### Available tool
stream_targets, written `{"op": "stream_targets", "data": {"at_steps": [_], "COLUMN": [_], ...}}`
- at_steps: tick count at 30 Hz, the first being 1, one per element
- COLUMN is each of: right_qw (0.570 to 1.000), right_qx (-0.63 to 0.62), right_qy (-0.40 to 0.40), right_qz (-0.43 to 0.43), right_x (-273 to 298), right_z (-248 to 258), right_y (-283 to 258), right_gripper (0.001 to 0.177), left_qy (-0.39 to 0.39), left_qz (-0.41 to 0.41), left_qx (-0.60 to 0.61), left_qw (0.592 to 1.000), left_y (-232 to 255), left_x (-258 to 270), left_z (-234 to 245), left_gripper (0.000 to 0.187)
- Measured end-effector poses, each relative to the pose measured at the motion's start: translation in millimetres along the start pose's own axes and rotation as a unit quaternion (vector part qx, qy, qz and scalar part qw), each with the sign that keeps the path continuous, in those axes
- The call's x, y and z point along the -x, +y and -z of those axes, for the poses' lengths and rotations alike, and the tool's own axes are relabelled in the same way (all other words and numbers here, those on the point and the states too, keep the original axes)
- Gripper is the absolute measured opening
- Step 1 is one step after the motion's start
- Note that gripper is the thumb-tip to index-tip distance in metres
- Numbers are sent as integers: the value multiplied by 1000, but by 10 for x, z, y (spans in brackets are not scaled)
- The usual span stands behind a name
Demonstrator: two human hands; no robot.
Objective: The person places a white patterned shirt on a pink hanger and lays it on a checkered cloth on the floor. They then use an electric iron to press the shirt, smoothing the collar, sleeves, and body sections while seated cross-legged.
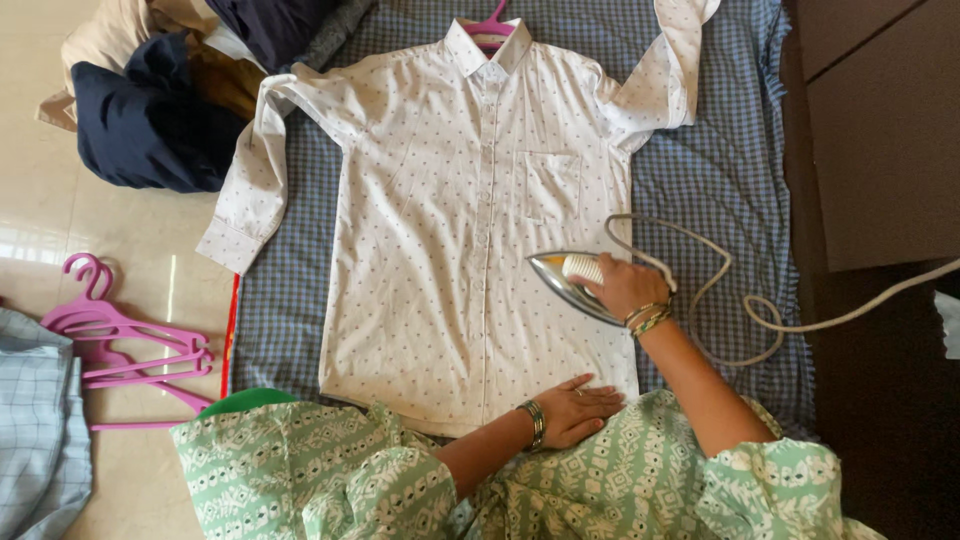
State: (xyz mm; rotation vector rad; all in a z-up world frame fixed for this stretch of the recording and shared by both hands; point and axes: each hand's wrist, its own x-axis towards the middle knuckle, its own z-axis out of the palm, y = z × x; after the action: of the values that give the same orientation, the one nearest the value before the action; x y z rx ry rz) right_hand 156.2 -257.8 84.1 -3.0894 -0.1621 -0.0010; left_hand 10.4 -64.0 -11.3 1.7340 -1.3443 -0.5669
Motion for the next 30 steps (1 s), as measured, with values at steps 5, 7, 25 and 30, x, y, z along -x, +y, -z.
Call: {"op": "stream_targets", "data": {"at_steps": [5,7,25,30], "right_qw": [999,998,992,992], "right_qx": [24,25,-66,-66], "right_qy": [30,49,-32,-52], "right_qz": [-2,17,-107,-91], "right_x": [-723,-920,-1454,-867], "right_z": [-87,-127,163,268], "right_y": [470,649,614,390], "right_gripper": [74,73,67,65], "left_qy": [8,5,-47,-57], "left_qz": [14,19,30,32], "left_qx": [22,35,-11,-44], "left_qw": [1000,999,998,997], "left_y": [-5,-10,2,-60], "left_x": [12,20,-58,-105], "left_z": [12,-13,44,-48], "left_gripper": [52,51,53,54]}}
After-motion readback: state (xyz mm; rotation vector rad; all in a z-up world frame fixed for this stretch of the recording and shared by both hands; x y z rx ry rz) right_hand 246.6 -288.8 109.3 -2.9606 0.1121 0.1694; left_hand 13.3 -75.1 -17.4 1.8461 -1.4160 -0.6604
